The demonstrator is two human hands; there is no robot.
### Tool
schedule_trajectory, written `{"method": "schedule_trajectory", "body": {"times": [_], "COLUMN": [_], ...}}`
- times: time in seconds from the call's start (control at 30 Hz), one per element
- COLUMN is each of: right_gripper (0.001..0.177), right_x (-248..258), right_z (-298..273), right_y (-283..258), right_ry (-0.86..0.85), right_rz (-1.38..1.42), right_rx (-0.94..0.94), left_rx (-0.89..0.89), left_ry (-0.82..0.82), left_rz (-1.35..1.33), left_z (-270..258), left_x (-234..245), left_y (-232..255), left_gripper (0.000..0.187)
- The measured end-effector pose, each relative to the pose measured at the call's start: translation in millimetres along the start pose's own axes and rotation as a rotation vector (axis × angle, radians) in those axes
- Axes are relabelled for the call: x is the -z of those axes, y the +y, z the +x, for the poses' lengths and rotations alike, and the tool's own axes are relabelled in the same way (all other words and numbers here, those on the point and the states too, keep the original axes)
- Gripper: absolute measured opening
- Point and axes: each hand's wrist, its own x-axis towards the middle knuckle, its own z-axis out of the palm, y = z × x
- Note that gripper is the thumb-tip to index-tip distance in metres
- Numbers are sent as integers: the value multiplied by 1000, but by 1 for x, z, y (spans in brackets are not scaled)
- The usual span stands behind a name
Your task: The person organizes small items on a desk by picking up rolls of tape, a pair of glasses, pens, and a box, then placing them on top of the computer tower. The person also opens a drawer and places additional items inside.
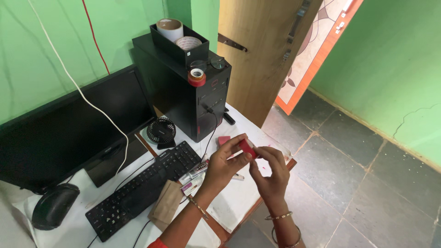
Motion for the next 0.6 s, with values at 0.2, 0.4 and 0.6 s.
{"method": "schedule_trajectory", "body": {"times": [0.2, 0.4, 0.6], "right_gripper": [35, 43, 45], "right_x": [0, -3, -1], "right_z": [-4, 2, 2], "right_y": [-5, -7, -10], "right_ry": [20, 56, -18], "right_rz": [-71, -21, -177], "right_rx": [125, 151, 251], "left_rx": [-57, 29, 64], "left_ry": [-132, -152, -202], "left_rz": [-106, -242, -475], "left_z": [0, -2, -1], "left_x": [-3, 3, 15], "left_y": [1, 17, 13], "left_gripper": [66, 65, 71]}}
